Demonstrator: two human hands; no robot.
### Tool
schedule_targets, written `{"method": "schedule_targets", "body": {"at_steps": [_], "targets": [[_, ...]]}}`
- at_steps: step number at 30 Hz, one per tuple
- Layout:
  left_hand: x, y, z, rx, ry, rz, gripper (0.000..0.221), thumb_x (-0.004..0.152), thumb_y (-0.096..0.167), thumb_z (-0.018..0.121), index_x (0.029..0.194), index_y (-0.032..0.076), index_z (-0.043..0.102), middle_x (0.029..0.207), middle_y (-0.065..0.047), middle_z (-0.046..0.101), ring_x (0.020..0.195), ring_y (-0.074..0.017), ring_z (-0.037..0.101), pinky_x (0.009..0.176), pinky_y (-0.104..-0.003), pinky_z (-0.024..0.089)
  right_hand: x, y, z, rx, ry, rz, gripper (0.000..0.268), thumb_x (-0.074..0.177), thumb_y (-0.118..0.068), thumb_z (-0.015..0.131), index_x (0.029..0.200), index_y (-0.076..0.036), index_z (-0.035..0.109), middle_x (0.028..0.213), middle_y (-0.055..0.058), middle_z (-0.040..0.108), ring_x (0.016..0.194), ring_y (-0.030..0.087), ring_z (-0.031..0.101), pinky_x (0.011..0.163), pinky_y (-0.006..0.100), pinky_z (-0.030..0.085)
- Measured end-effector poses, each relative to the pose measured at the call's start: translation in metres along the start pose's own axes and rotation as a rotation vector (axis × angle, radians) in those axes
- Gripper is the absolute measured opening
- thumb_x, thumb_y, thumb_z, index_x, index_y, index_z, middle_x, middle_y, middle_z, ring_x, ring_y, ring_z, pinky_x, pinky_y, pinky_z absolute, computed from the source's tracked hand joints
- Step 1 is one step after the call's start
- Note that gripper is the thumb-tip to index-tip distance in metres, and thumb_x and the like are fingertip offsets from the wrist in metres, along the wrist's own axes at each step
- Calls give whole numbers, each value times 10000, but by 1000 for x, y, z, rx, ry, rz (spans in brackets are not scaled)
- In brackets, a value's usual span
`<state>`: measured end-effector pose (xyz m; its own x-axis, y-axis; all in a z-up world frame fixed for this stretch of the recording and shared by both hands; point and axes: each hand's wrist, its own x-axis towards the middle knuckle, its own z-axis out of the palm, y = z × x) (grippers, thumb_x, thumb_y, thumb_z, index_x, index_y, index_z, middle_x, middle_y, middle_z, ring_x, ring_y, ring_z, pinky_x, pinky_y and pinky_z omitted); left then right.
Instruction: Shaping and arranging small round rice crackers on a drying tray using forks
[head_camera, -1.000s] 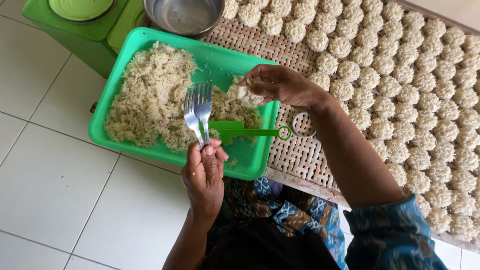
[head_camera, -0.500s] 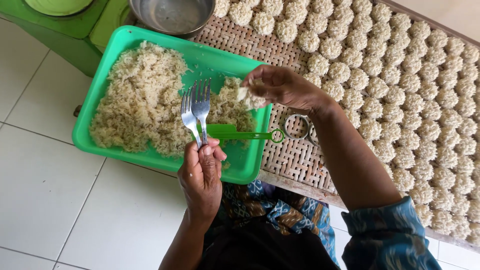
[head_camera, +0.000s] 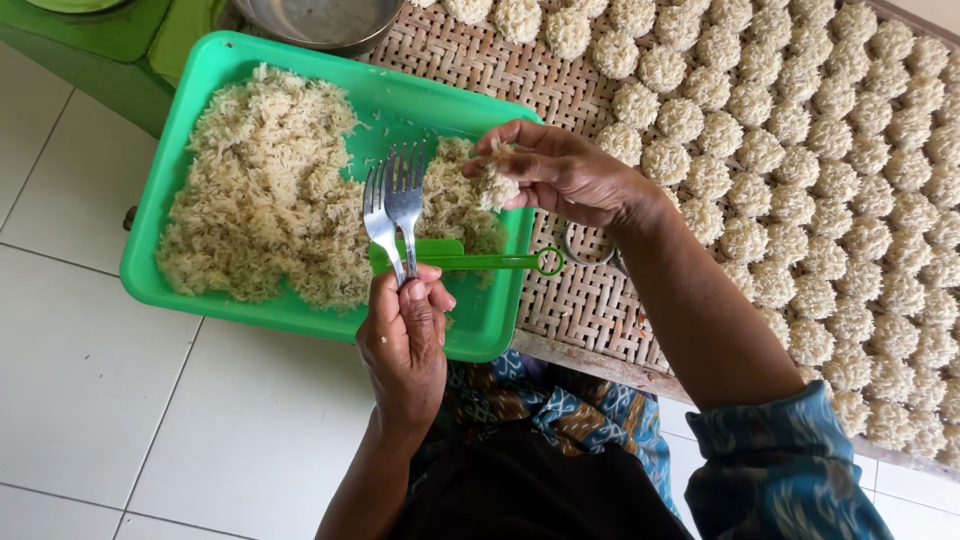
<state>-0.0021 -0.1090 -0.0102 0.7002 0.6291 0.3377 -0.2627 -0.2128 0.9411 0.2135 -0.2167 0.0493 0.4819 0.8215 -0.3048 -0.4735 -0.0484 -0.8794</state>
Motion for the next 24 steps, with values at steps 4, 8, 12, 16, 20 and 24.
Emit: {"method": "schedule_targets", "body": {"at_steps": [4,8,12,16,20,24], "targets": [[-1,-1,-4,8,-9,-1,268,1092,138,382,1054,24,622,718,-76,666,433,-117,518,408,-231,432,-18,-9,-20,-62,-70,-56,272,1007,-63,588,1274,-11,586,1153,180,605,937,200,651,830,318,678],[-3,-5,-6,-2,7,-64,265,1094,142,399,1049,12,626,700,-83,665,421,-128,493,415,-235,426,-72,-23,-49,-231,27,-85,314,980,-62,577,1290,-11,573,1124,183,594,943,239,654,826,367,655],[-3,-1,-9,-51,-110,-225,146,1099,111,427,1111,44,556,787,-32,633,532,-86,454,487,-240,398,-121,-24,-91,-506,-239,-224,399,1019,-96,526,1409,-15,517,994,64,607,807,136,575,702,222,533],[-1,-2,-5,-55,-132,-215,124,1091,81,432,1107,49,551,786,-35,625,531,-88,447,484,-242,392,-158,4,-130,-575,-139,-123,479,1010,-50,505,1486,-12,468,1204,163,632,1037,232,619,939,350,554],[-2,-5,2,-14,-91,-143,191,1098,100,409,1083,22,582,755,-72,650,482,-111,475,464,-243,420,-157,12,-91,-1041,380,182,452,988,-14,459,1418,-80,582,1361,270,610,1094,402,686,947,466,589],[-2,-7,4,25,-32,-86,252,1105,114,387,1059,1,608,728,-100,671,433,-131,492,445,-246,437,-150,35,-88,-1455,473,126,370,1027,-33,531,1333,-149,705,1296,227,653,795,297,743,726,339,609]]}}
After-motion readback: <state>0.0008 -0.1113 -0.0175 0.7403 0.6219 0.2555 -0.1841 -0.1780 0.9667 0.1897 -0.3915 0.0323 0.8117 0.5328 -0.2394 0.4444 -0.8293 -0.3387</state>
